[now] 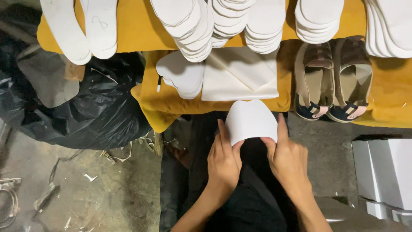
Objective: Packaging shoes by inserting insoles, wrapping them in paper, placing them in a box, and labeling the box.
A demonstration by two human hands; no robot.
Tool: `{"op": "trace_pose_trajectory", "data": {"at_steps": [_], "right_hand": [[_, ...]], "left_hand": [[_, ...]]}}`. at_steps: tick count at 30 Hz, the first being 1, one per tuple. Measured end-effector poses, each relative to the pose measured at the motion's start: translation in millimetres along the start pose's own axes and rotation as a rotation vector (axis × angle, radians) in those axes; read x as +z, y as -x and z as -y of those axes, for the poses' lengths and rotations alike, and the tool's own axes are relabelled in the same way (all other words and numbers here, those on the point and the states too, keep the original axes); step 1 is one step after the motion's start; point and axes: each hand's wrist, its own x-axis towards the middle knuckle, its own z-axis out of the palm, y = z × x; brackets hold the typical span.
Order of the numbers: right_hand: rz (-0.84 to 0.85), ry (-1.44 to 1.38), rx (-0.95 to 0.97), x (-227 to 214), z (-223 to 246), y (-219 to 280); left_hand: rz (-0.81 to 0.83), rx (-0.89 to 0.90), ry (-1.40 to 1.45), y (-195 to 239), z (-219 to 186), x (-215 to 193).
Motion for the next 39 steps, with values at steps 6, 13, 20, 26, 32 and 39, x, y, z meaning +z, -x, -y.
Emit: {"op": "trace_pose_trajectory", "data": {"at_steps": [6, 13, 20, 26, 32, 39], "right_hand": [[0.28, -0.365, 0.132, -33, 41, 1], [0.078, -0.962, 0.234, -38, 22, 6], [0.008, -1.192, 0.439, -40, 20, 11], [0.223, -1.478, 0.413, -39, 3, 12], [0.239, -1.638, 0.403, -39, 7, 19], [0.014, -0.996, 0.479, -65, 32, 22]], "left_hand": [[0.073, -0.057, 0.07, 6, -8, 9], [0.224, -0.003, 0.428, -13, -6, -35], [0.229, -0.505, 1.302, -26, -30, -58], [0.143, -0.332, 0.958, -29, -29, -68], [0.27, -0.28, 0.819, -30, -25, -71], [0.199, -0.521, 0.817, -37, -31, -67]]}}
